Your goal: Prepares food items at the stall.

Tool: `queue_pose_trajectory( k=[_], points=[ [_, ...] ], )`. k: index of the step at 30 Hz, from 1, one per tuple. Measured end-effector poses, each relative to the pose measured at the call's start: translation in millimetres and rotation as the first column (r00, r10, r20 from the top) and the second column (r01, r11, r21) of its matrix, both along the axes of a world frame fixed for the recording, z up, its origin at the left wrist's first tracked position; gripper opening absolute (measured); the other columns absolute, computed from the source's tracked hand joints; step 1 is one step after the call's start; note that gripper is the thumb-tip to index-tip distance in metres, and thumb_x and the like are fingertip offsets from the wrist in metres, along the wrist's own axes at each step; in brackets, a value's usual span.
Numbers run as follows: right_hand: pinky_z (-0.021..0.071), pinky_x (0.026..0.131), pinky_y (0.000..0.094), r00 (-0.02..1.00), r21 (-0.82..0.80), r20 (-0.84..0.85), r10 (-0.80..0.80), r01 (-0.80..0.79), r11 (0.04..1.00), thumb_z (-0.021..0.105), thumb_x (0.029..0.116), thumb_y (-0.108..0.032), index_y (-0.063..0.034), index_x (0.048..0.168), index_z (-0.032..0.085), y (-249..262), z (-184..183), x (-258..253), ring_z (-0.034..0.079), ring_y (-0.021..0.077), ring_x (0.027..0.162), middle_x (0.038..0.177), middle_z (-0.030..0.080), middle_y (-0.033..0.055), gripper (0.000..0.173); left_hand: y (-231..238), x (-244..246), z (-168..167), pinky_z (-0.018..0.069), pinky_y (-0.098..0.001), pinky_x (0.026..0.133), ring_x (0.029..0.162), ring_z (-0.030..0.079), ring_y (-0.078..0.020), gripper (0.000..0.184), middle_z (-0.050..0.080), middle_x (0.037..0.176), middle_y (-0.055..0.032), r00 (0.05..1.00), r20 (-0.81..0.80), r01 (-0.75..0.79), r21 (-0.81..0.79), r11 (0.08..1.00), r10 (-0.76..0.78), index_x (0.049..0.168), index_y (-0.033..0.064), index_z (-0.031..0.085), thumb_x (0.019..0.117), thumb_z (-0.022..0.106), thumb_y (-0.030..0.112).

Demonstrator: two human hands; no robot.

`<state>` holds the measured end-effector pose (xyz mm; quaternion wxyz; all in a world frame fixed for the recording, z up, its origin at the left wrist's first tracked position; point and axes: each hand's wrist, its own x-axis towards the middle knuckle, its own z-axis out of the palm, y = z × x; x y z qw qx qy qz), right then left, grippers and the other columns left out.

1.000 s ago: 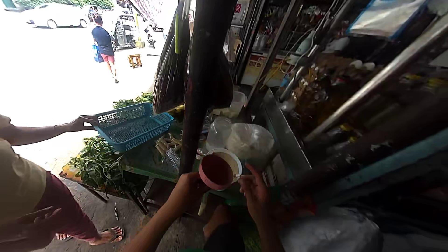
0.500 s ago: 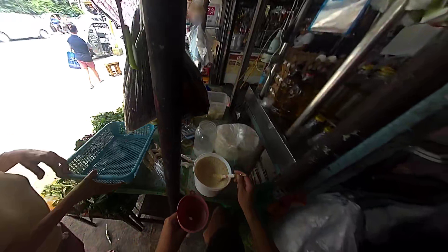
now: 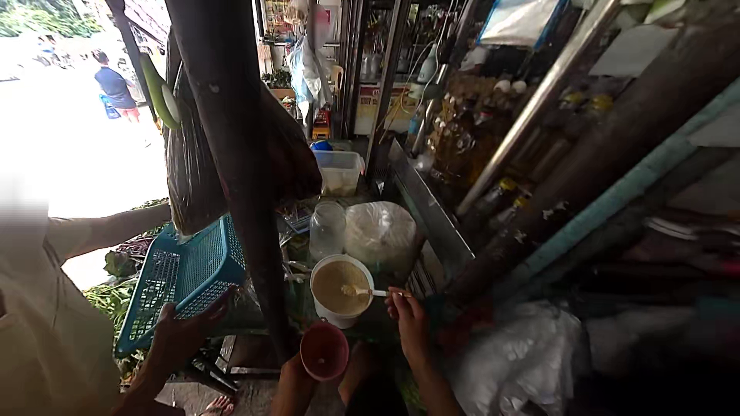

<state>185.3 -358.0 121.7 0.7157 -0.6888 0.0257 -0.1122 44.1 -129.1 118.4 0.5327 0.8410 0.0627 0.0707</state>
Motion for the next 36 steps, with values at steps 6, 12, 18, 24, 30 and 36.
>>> queue_pose_trajectory(
  k=[6, 12, 18, 24, 30, 36],
  points=[
    [0.0556, 0.068, 0.0205, 0.998, -0.010, 0.060, 0.032, -0.032, 0.999, 0.050, 0.1046, -0.007, 0.0037, 0.120, 0.065, -2, 1, -2, 0.066, 0.0061, 0.074, 0.090, 0.070, 0.0044, 0.023, -6, 3, -1, 0.0578, -0.0437, 0.086, 0.085, 0.073, -0.0198, 0.025, 0.075, 0.089, -0.0126, 0.999, -0.049, -0.003, -0.035, 0.999, 0.001, 0.102, -0.0036, 0.072, 0.0848, 0.076, 0.014],
    [0.0558, 0.066, 0.0214, 1.000, 0.119, -0.001, 0.010, -0.010, 0.993, 0.050, 0.1056, -0.007, 0.0038, 0.119, 0.064, -4, -3, 0, 0.066, 0.0072, 0.070, 0.084, 0.070, 0.0041, 0.022, -5, 3, -6, 0.0573, -0.0459, 0.085, 0.084, 0.073, -0.0219, 0.024, 0.074, 0.088, -0.0138, 0.999, -0.038, -0.002, -0.020, 1.000, 0.001, 0.100, -0.0043, 0.072, 0.0845, 0.075, 0.014],
    [0.0547, 0.061, 0.0197, 0.993, 0.316, -0.119, 0.022, 0.017, 0.949, 0.047, 0.1074, -0.006, 0.0036, 0.114, 0.065, -1, 19, -10, 0.065, 0.0071, 0.064, 0.079, 0.070, 0.0034, 0.021, -3, 10, -11, 0.0565, -0.0466, 0.085, 0.084, 0.072, -0.0211, 0.023, 0.074, 0.086, -0.0122, 0.999, -0.050, -0.016, -0.001, 1.000, 0.016, 0.097, -0.0024, 0.073, 0.0833, 0.076, 0.016],
    [0.0581, 0.066, 0.0202, 0.978, 0.280, 0.114, 0.176, -0.202, 0.939, 0.047, 0.1039, -0.004, -0.0017, 0.113, 0.068, 1, 56, -52, 0.068, 0.0062, 0.069, 0.083, 0.073, 0.0008, 0.022, -5, 22, -1, 0.0575, -0.0394, 0.081, 0.080, 0.071, -0.0138, 0.021, 0.074, 0.084, -0.0072, 0.999, -0.033, -0.026, -0.017, 1.000, 0.026, 0.094, 0.0002, 0.073, 0.0834, 0.076, 0.018],
    [0.0607, 0.079, 0.0211, 0.760, -0.259, 0.525, 0.382, -0.285, 0.923, 0.059, 0.1041, -0.019, -0.0205, 0.120, 0.070, -8, 55, -84, 0.070, 0.0042, 0.090, 0.107, 0.072, -0.0044, 0.019, -8, 32, 20, 0.0574, -0.0292, 0.082, 0.081, 0.070, -0.0053, 0.019, 0.074, 0.085, -0.0042, 1.000, 0.003, -0.022, -0.077, 0.997, 0.022, 0.096, 0.0003, 0.072, 0.0833, 0.077, 0.013],
    [0.0594, 0.085, 0.0190, 0.644, -0.274, 0.651, 0.402, -0.295, 0.916, 0.060, 0.1040, -0.018, -0.0196, 0.122, 0.069, -19, 77, -106, 0.069, 0.0039, 0.099, 0.114, 0.069, -0.0046, 0.020, -8, 30, 26, 0.0569, -0.0207, 0.080, 0.081, 0.069, 0.0017, 0.020, 0.074, 0.085, -0.0005, 0.992, 0.119, -0.019, -0.102, 0.995, 0.031, 0.096, 0.0001, 0.071, 0.0800, 0.076, 0.011]
  ],
)
